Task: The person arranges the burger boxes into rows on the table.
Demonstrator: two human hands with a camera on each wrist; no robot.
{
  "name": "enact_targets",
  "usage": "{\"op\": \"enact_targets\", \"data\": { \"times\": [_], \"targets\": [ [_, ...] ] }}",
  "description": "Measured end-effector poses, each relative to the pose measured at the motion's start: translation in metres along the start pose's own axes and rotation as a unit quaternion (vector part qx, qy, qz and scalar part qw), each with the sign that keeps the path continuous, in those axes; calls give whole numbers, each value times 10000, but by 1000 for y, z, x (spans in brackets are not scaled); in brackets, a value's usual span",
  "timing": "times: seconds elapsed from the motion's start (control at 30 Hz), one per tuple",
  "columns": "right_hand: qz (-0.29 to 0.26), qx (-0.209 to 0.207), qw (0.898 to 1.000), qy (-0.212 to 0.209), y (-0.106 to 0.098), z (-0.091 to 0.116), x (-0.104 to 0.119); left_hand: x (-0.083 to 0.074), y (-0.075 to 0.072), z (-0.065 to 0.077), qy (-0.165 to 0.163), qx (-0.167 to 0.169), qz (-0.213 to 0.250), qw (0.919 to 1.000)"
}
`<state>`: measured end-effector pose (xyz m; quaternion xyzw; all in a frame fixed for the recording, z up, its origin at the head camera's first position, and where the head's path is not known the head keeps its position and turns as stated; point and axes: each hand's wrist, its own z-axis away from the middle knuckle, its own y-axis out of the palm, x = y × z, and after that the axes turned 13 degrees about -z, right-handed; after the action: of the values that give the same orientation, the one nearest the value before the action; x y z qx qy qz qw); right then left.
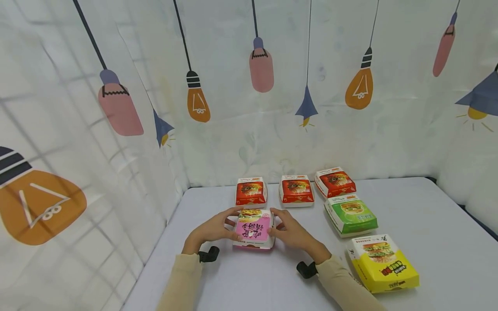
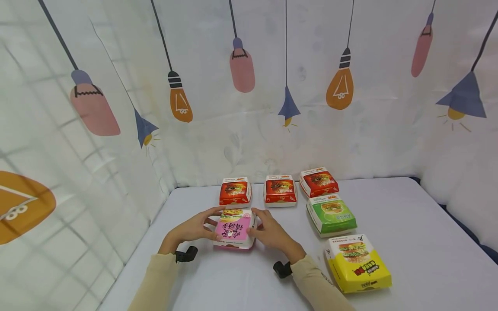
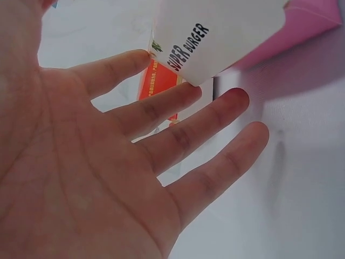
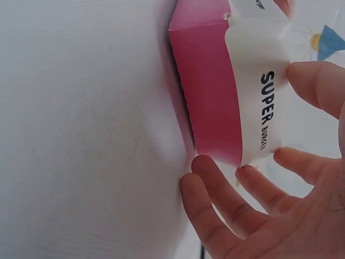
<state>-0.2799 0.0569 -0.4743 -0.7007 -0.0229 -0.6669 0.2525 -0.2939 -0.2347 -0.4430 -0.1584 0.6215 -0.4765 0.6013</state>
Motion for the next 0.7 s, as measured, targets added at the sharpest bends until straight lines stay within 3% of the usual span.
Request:
{"op": "enact_targets", "data": {
  "times": [0.7],
  "targets": [
    [-100,-178,9995,-244,-2,0,0,12,-9,1,641,102,33,9979]
  ]
}}
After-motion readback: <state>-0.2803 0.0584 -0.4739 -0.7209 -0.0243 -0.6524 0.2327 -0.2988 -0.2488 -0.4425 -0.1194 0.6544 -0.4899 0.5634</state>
